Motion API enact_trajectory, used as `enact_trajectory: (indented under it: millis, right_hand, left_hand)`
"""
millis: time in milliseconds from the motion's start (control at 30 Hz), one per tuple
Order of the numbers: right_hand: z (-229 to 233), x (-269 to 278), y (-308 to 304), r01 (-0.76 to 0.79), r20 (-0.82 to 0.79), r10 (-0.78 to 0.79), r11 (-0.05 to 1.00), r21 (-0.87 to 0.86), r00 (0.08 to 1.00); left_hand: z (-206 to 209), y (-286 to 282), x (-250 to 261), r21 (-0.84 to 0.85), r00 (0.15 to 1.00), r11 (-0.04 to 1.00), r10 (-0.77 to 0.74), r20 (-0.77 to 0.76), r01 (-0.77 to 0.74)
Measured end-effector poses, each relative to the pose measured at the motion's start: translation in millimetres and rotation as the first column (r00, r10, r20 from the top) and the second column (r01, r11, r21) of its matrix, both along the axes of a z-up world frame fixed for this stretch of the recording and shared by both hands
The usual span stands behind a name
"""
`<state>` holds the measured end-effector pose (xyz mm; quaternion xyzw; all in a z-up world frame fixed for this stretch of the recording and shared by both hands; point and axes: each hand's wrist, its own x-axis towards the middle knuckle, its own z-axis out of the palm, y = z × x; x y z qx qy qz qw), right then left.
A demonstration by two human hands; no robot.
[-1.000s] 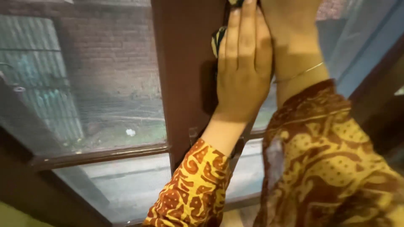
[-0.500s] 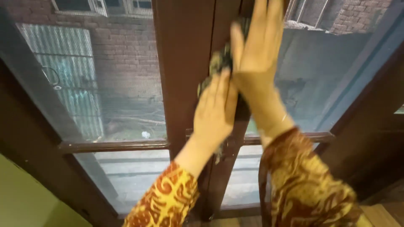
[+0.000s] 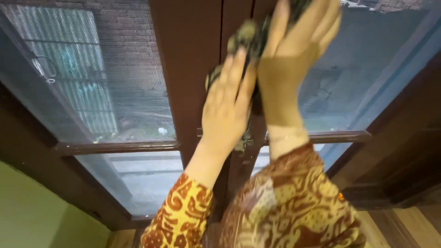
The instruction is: Cleaning the frames and glass panes of a wooden door using a cloth.
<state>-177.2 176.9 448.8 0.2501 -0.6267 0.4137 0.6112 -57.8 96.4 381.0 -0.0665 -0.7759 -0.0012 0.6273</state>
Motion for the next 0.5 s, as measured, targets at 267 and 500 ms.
enact_trajectory:
  millis: [267, 500]
  right_hand:
    - [-113, 61, 27, 0.05, 0.026, -0.054, 0.991, 0.124, 0.998]
    - [-16, 56, 71, -0.215, -0.084, 0.235, 0.957, 0.197, 0.968]
  left_hand:
    - [-108, 5, 26, -0.094, 0.99, 0.988, 0.125, 0.058, -0.119]
    - [19, -13, 39, -0.266, 0.99, 0.96, 0.057, -0.13, -0.09]
